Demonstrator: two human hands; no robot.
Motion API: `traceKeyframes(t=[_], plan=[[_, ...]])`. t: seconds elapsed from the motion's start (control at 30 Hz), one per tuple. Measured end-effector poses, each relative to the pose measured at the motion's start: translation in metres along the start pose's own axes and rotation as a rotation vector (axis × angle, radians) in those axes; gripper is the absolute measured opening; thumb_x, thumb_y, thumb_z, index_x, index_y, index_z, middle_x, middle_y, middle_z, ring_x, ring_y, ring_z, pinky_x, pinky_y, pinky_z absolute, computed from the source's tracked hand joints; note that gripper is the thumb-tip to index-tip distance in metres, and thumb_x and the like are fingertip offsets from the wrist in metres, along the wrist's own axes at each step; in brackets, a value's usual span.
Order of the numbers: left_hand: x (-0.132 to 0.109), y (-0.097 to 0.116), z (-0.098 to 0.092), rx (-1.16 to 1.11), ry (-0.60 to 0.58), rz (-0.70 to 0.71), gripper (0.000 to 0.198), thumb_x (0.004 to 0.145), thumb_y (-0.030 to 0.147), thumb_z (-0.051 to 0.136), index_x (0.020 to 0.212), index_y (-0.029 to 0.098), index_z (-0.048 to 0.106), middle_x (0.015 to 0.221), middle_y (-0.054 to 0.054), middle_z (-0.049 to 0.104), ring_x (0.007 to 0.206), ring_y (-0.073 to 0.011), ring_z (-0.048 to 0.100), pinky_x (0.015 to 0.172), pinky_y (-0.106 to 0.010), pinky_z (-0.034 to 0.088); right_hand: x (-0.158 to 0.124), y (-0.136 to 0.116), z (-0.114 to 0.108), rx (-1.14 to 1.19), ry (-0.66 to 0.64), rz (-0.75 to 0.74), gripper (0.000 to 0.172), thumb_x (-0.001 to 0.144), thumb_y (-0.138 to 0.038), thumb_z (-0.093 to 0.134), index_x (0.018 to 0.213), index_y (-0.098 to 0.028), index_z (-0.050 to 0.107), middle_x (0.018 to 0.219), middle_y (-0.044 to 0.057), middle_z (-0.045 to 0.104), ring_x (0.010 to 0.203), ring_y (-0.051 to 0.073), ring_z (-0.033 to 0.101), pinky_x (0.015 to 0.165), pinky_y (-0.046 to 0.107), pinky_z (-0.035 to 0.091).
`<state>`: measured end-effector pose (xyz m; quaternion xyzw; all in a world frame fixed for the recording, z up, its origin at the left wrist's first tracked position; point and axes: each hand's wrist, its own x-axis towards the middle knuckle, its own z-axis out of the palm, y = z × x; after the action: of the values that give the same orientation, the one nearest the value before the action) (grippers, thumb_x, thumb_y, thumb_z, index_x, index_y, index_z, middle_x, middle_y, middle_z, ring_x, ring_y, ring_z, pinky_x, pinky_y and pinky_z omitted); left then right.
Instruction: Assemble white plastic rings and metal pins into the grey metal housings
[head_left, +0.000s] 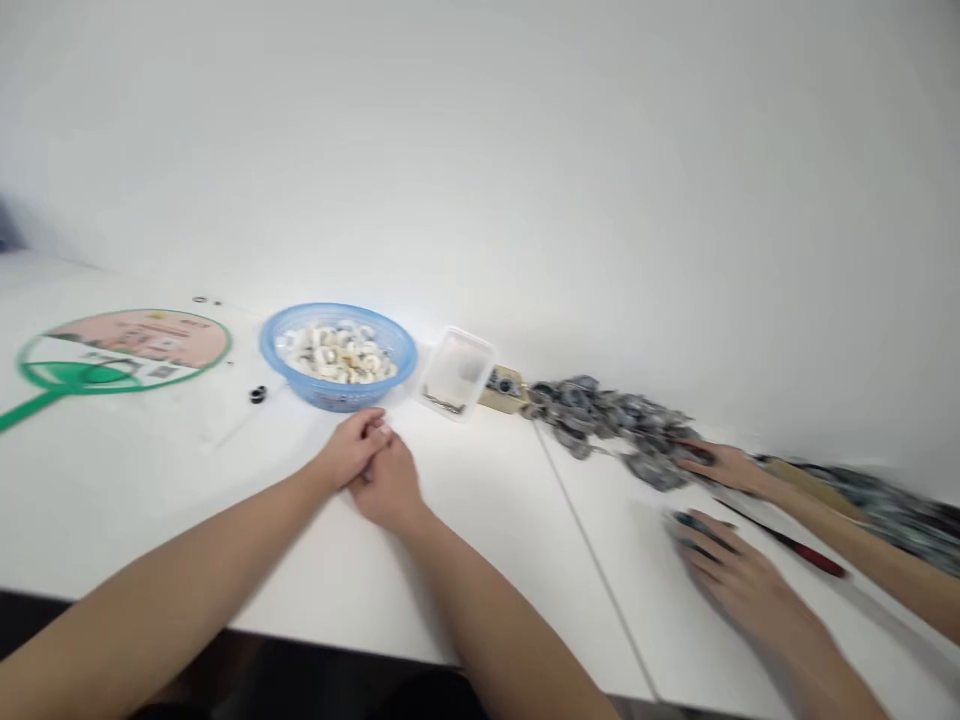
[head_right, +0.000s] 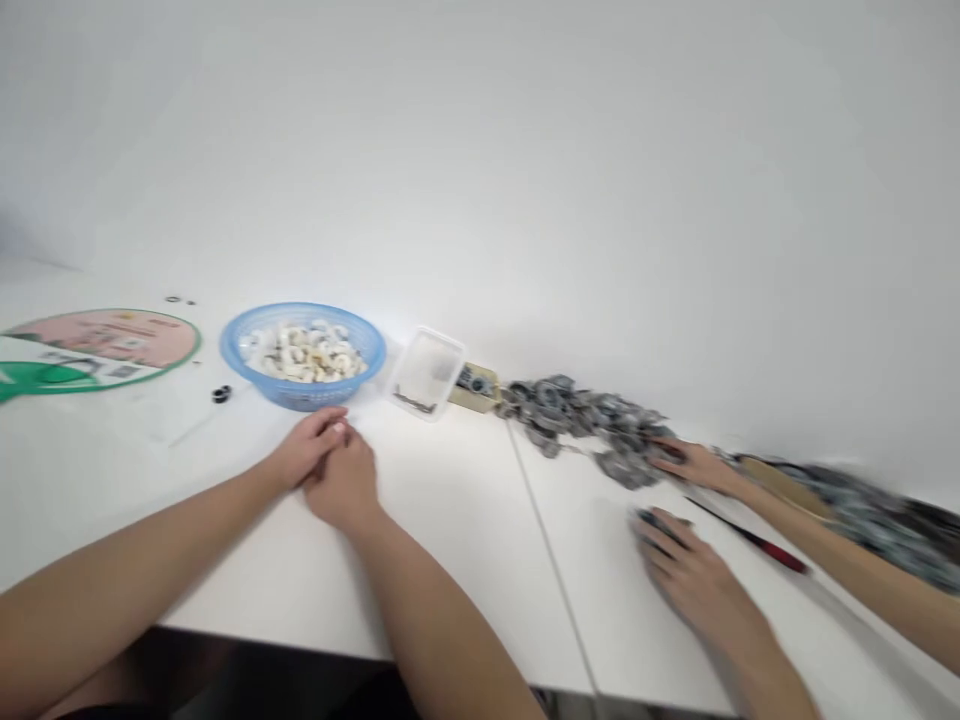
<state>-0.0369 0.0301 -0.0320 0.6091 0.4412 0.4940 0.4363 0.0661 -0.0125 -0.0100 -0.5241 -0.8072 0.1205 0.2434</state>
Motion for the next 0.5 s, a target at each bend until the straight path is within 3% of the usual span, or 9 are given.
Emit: traceKeyframes(t=[0.23, 0.5], plan=[[0.007, 0.0, 0.002, 0.004, -0.042, 0.035, 0.044, 0.076, 0.037, 0.06, 0.113, 0.014, 0.055, 0.103, -0.01, 0.062, 0.095, -0.0217, 0.058, 0.091, -0.037, 0.044, 0.007, 0.023, -0.007, 0.046, -0.007, -0.083, 0.055, 0.071, -0.019, 0.057, 0.125, -0.022, 0.047, 0.119, 0.01, 0.052, 0.107, 0.025, 0.048, 0.092, 0.041, 0.039], [0.012, 0.003, 0.002, -0.046, -0.052, 0.024, 0.045, 0.076, 0.038, 0.06, 0.112, 0.011, 0.055, 0.1, -0.011, 0.06, 0.09, -0.0203, 0.058, 0.085, -0.036, 0.046, 0.01, 0.032, -0.004, 0.023, -0.006, -0.101, 0.058, 0.073, -0.021, 0.055, 0.129, -0.019, 0.044, 0.122, 0.01, 0.05, 0.11, 0.026, 0.047, 0.094, 0.04, 0.038]])
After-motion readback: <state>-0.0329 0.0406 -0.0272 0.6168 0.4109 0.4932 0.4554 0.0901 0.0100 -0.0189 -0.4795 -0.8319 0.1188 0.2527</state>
